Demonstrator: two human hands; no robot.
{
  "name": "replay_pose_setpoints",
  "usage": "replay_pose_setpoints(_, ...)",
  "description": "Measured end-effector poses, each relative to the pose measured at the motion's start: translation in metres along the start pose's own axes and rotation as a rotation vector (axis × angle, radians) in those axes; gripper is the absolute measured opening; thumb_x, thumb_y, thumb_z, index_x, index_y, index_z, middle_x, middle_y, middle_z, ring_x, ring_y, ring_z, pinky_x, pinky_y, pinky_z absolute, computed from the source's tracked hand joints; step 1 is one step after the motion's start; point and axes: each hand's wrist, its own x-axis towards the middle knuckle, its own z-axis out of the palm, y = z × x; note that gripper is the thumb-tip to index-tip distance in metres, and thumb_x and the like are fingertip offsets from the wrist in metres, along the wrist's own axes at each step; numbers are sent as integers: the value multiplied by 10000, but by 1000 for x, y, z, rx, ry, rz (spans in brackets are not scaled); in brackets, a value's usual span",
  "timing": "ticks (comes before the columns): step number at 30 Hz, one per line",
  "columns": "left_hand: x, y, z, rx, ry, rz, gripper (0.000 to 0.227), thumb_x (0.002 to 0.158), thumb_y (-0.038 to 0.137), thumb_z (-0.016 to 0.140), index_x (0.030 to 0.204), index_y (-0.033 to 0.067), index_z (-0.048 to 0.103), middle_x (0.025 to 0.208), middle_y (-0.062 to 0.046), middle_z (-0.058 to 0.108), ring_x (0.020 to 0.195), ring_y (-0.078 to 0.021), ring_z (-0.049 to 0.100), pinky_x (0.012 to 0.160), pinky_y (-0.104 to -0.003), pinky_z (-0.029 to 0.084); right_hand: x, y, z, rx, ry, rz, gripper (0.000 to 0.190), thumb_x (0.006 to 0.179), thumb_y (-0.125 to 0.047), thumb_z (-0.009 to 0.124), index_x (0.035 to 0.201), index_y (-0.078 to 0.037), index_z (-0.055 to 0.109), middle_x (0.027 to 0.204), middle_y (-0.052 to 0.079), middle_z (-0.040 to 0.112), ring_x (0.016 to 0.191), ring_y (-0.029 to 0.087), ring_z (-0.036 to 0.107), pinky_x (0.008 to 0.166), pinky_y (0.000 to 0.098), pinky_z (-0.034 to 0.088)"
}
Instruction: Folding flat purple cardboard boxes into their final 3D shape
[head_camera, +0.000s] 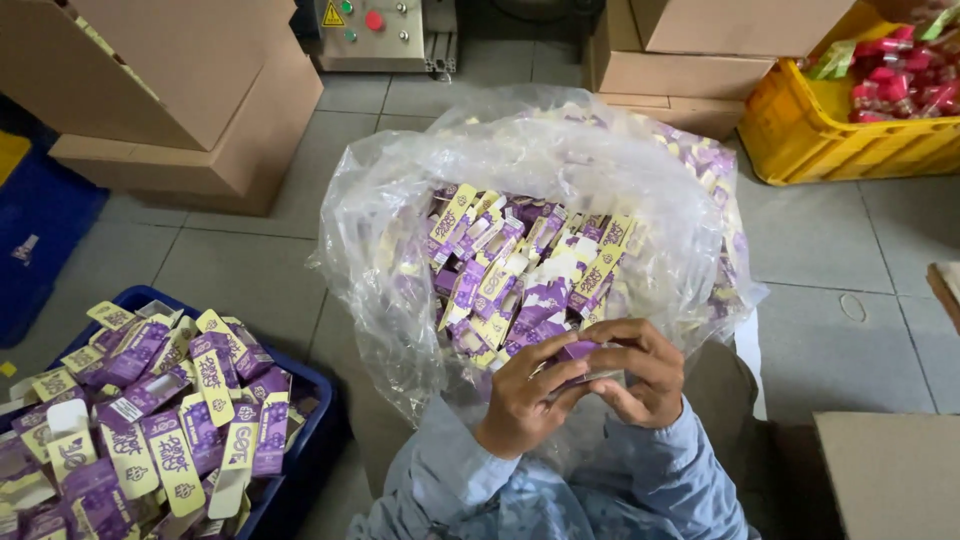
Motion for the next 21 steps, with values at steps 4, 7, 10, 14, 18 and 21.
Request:
replay_pose_setpoints(4,9,-1,8,7,91,27,360,954,195,797,1263,127,624,1212,-210,671,1017,-324,759,814,-383,693,-13,10,3,255,78,53,348,918,-204,736,1162,-82,519,1141,162,646,1059,318,730,924,404,662)
replay_pose_setpoints(7,5,-3,13,31,86,36,386,938,176,824,1262,153,616,1231,-198,671,1034,-325,757,793,-384,692,-24,19,5,297,149,50,294,901,-190,746,1107,-62,579,1111,187,689,1029,355,752,905,447,692)
replay_pose_setpoints(10,4,1,13,59,100,53,333,967,202,778,1251,131,618,1210,-209,668,1021,-322,761,792,-376,700,-28,17,5,217,173,-5,238,917,-209,724,1060,-28,664,1079,191,702,1009,352,763,876,408,697)
replay_pose_setpoints(14,12,10,8,96,102,50,386,936,199,830,1258,155,624,1233,-192,680,1011,-310,765,785,-380,690,-25,13,10,149,198,25,245,977,-295,646,1014,-61,705,1060,166,699,930,305,767,804,351,684)
replay_pose_setpoints(18,14,12,4,58,122,35,479,881,177,888,1263,141,602,1273,-209,651,1087,-330,759,832,-388,713,-18,9,14,206,217,50,200,991,-269,635,1016,-87,715,1062,136,696,925,272,764,799,321,682)
replay_pose_setpoints(21,15,11,8,49,139,33,388,883,217,861,1184,133,631,1198,-193,681,995,-319,778,767,-359,713,-19,8,14,192,214,5,222,979,-256,643,1057,-55,697,1067,165,693,954,311,765,821,358,692)
